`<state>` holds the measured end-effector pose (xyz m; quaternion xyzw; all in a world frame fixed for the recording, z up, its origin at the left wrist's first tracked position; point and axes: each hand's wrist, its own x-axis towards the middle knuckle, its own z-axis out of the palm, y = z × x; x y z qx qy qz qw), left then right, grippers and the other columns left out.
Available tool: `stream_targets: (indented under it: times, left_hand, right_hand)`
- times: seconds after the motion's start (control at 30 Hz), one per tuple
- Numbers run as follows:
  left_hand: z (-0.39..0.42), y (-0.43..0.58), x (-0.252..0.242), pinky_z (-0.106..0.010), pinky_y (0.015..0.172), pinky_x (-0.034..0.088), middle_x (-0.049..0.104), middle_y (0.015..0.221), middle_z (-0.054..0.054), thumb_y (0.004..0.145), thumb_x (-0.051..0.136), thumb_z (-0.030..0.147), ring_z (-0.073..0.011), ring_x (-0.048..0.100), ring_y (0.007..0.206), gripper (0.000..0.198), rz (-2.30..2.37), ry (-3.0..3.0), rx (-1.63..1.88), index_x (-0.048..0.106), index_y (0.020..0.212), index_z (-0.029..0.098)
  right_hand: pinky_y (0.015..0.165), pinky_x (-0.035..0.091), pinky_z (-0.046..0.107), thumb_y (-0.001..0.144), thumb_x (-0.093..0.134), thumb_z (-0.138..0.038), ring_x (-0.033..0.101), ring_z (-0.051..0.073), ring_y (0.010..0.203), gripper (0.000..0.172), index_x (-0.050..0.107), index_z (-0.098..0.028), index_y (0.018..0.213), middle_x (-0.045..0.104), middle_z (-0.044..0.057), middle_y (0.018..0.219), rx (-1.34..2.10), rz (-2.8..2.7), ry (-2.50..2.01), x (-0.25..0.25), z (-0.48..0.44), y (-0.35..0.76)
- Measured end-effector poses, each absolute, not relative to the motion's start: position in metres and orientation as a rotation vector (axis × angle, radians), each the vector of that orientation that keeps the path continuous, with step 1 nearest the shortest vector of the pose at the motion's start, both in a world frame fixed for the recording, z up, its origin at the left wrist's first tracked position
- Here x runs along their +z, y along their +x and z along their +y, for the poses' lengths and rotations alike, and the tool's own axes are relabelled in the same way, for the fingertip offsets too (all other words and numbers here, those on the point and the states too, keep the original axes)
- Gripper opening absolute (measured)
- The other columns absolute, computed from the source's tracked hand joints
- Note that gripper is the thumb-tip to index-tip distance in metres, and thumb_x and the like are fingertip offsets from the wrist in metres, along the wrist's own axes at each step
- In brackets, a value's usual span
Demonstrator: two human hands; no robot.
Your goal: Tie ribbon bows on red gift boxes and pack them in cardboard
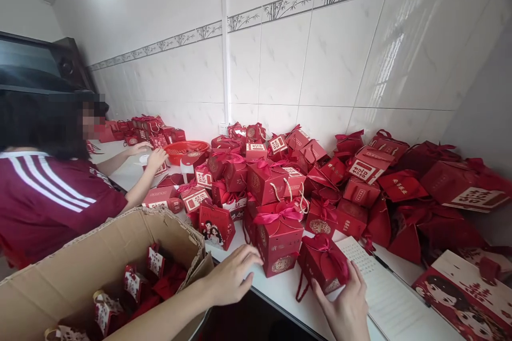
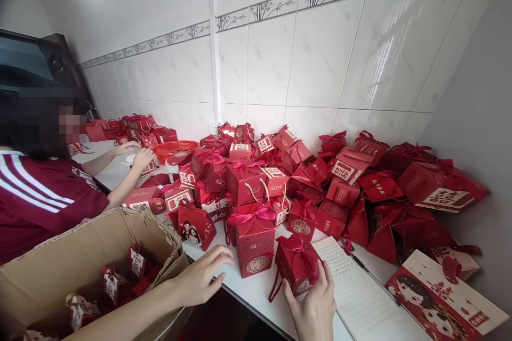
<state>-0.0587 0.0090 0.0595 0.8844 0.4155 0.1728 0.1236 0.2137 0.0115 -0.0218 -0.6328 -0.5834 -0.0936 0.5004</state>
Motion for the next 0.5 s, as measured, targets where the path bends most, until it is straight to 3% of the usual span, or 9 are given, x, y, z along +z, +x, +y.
stream_targets:
  times: [0.17,0.33,0.5]
  left_hand:
    - [0.022,-0.082,0.049,-0.032,0.074,0.046,0.064,0.087,-0.005,0.078,0.039,0.019,-0.0196,0.059,0.079,0.023,1.42,2.348,0.016,0.059,0.09,0.021]
    - [0.02,-0.087,0.042,-0.034,0.071,0.046,0.067,0.082,-0.007,0.073,0.047,0.025,-0.0233,0.06,0.078,0.024,1.477,2.205,-0.256,0.062,0.09,0.018]
    - [0.022,-0.086,0.04,-0.033,0.073,0.045,0.067,0.084,-0.007,0.075,0.044,0.031,-0.0239,0.061,0.082,0.03,1.464,2.186,-0.292,0.062,0.096,0.018]
  right_hand:
    - [0.083,0.04,0.05,0.069,0.055,-0.059,0.044,0.037,0.106,0.087,0.028,-0.002,0.128,0.045,0.024,0.113,-0.033,-1.374,-1.468,-0.029,0.024,0.222]
    - [0.087,0.039,0.051,0.064,0.062,-0.055,0.044,0.036,0.106,0.088,0.029,-0.005,0.128,0.044,0.021,0.114,0.131,-1.304,-1.519,-0.001,0.008,0.227]
    - [0.089,0.041,0.047,0.065,0.068,-0.044,0.043,0.032,0.111,0.081,0.03,-0.013,0.129,0.039,0.017,0.12,-0.021,-1.222,-1.361,0.049,-0.018,0.227]
